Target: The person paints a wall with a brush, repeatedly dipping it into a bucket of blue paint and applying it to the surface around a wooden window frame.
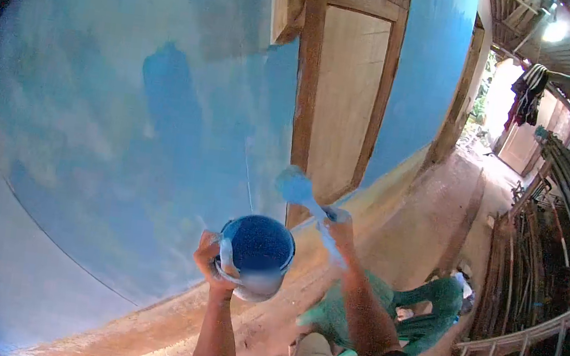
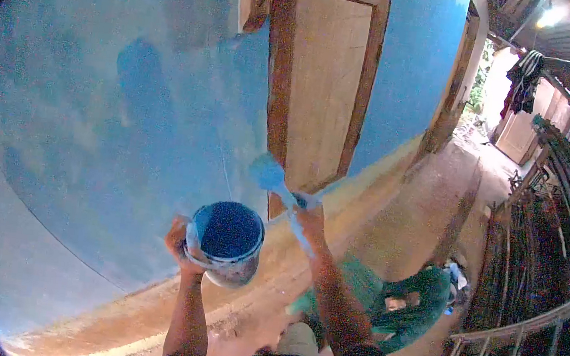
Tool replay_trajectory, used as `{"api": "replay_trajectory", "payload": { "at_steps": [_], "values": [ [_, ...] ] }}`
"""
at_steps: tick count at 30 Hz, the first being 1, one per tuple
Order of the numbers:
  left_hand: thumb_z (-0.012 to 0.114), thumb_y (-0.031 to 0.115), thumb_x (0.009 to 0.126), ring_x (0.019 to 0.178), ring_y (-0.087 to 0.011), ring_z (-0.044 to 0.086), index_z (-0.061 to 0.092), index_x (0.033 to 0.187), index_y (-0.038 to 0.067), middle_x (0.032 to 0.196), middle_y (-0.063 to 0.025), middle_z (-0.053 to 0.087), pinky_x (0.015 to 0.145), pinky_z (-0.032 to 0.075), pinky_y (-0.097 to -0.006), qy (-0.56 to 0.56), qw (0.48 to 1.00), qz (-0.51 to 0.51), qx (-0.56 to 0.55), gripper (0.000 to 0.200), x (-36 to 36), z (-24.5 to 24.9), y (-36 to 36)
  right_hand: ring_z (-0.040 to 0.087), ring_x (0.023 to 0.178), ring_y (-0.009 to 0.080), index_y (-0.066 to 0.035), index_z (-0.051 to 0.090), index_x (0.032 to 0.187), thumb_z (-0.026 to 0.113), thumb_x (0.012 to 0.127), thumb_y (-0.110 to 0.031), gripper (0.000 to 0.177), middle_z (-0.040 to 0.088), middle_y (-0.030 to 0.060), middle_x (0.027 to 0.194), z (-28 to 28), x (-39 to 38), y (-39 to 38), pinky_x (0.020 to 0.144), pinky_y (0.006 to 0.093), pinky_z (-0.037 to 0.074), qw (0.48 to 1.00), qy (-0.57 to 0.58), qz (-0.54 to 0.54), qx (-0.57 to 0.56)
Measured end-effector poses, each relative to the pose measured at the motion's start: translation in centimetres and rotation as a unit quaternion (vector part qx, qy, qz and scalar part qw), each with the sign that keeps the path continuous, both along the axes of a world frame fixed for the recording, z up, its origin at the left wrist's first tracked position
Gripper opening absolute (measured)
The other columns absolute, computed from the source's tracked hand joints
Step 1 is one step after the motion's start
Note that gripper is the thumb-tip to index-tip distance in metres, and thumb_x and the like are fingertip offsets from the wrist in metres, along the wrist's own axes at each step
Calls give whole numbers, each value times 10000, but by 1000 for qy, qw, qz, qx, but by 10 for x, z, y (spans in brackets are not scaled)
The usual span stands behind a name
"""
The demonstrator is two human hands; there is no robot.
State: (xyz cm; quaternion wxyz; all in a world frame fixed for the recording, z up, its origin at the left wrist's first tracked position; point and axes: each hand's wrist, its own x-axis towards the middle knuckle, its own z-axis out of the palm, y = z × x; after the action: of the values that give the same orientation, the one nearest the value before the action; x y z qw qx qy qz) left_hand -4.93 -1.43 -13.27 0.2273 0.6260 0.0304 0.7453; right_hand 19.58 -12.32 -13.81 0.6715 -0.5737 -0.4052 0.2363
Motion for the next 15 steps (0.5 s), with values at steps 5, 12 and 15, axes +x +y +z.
{"api": "replay_trajectory", "payload": {
  "at_steps": [5,12,15],
  "values": [
    [558,417,887,755,-242,467,437,945,41,825,-119,491,670,383,-383,99,995,32,-5,399,-15,-18,21,600,666,308,14,634,896,611,783,-179,225,634,157,743,-35,16,92,620,402,471,933,-231,-275,16],
    [511,448,923,885,-235,498,395,1060,39,979,-125,485,763,416,-388,134,988,57,-56,447,-20,-55,25,594,738,419,-35,641,793,636,788,-313,278,632,216,798,-154,7,67,639,493,479,924,-286,-192,-168],
    [537,434,913,864,-225,493,406,1039,30,950,-115,490,744,415,-372,177,981,30,-71,443,-35,-56,35,602,730,405,-42,638,756,627,814,-358,321,621,210,769,-164,8,58,635,492,480,911,-298,-235,-161]
  ]
}}
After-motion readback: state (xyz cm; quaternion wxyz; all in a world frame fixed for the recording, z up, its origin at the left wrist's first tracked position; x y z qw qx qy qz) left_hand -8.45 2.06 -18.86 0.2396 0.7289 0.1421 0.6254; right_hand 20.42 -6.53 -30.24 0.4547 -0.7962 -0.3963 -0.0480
